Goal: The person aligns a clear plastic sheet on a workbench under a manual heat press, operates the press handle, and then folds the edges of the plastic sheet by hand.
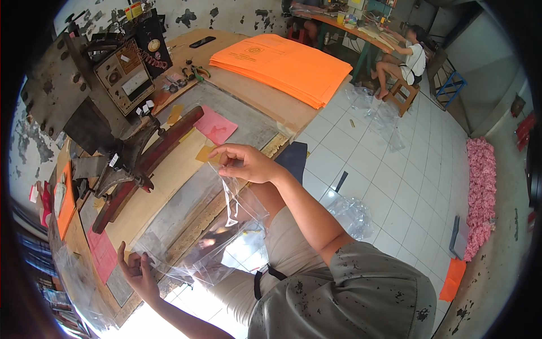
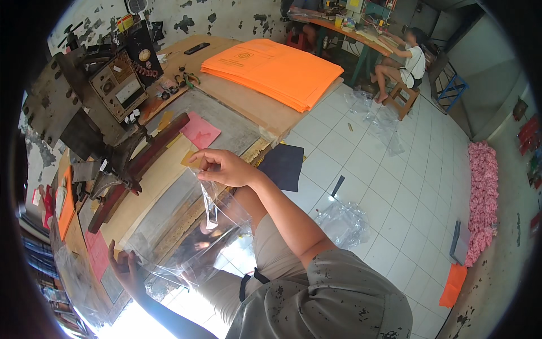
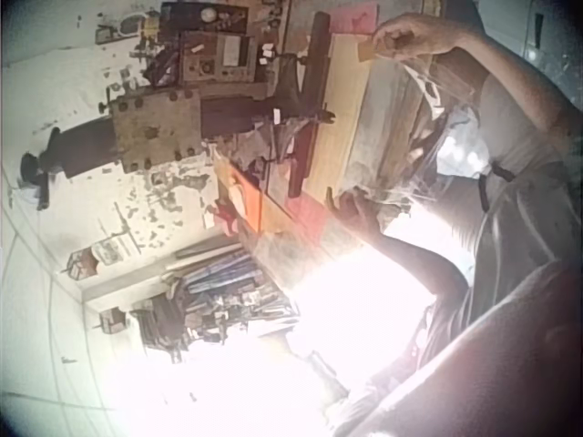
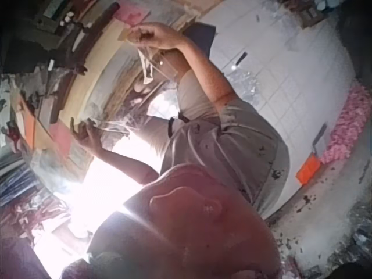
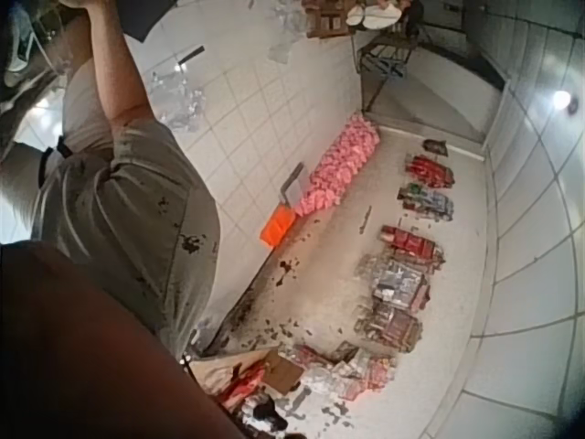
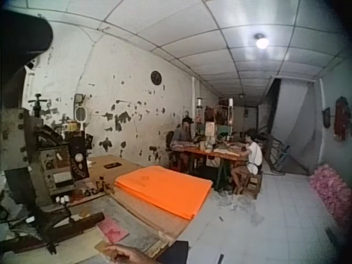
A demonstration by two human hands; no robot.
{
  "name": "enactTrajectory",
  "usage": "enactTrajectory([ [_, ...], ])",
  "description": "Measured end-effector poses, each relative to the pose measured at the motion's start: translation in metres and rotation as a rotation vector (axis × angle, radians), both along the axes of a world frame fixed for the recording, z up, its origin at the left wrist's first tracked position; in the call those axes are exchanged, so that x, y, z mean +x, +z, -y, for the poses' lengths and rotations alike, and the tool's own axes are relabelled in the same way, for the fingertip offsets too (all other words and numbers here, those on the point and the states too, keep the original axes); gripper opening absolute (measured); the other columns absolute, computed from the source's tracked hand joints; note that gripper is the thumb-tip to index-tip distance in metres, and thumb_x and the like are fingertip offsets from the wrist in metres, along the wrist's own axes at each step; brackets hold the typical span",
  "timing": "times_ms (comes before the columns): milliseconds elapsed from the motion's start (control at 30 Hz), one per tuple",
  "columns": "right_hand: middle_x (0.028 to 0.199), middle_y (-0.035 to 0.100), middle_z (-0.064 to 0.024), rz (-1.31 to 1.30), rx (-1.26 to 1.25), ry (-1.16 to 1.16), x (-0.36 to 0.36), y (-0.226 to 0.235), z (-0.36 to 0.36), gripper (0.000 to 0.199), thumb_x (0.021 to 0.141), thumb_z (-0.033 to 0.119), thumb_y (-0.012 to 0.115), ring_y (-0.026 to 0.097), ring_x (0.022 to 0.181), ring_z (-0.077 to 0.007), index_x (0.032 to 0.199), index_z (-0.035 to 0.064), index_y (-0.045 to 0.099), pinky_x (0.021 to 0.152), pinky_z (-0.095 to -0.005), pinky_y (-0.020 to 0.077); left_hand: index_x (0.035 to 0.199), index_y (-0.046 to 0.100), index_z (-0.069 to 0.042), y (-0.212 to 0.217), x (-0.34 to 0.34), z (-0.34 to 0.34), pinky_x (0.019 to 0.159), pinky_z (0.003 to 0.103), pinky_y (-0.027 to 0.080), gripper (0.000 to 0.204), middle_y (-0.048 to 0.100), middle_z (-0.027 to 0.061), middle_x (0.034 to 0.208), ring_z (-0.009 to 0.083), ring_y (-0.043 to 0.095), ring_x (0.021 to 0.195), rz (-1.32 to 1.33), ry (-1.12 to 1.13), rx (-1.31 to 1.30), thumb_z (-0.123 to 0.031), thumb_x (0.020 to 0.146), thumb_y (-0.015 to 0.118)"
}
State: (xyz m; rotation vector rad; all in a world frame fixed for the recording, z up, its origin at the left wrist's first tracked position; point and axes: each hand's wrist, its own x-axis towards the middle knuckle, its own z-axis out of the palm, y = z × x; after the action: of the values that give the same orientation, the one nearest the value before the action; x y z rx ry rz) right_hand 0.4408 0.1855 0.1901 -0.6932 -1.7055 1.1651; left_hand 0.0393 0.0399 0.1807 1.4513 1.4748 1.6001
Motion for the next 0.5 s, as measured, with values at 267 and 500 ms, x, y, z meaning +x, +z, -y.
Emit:
enactTrajectory([
  [267, 0.097, 0.065, 0.0023, 0.011, -0.017, 0.038, 0.0008, -0.0026, -0.0019, 0.038, 0.096, 0.01, 0.073, 0.054, 0.076, -0.0051, 0.133, 0.0072, 0.065, 0.069, -0.0233, 0.048, 0.147, 0.051, -0.006, -0.0075, -0.0104, -0.0011, 0.068, 0.021, 0.041, 0.052, 0.059, -0.0004, 0.087, 0.0071, 0.056, 0.077, -0.065, -0.023, -0.008, 0.002, 0.097, 0.064],
  [500, 0.095, 0.064, 0.0031, 0.068, -0.064, 0.044, 0.0043, 0.0019, 0.0009, 0.031, 0.096, 0.009, 0.071, 0.05, 0.074, -0.0049, 0.127, 0.0066, 0.069, 0.07, -0.023, 0.0436, 0.141, 0.058, -0.004, -0.0047, -0.0091, 0.0007, 0.069, 0.021, 0.043, 0.044, 0.059, -0.0003, 0.087, 0.007, 0.057, 0.077, -0.116, 0.001, -0.013, -0.001, 0.097, 0.064],
])
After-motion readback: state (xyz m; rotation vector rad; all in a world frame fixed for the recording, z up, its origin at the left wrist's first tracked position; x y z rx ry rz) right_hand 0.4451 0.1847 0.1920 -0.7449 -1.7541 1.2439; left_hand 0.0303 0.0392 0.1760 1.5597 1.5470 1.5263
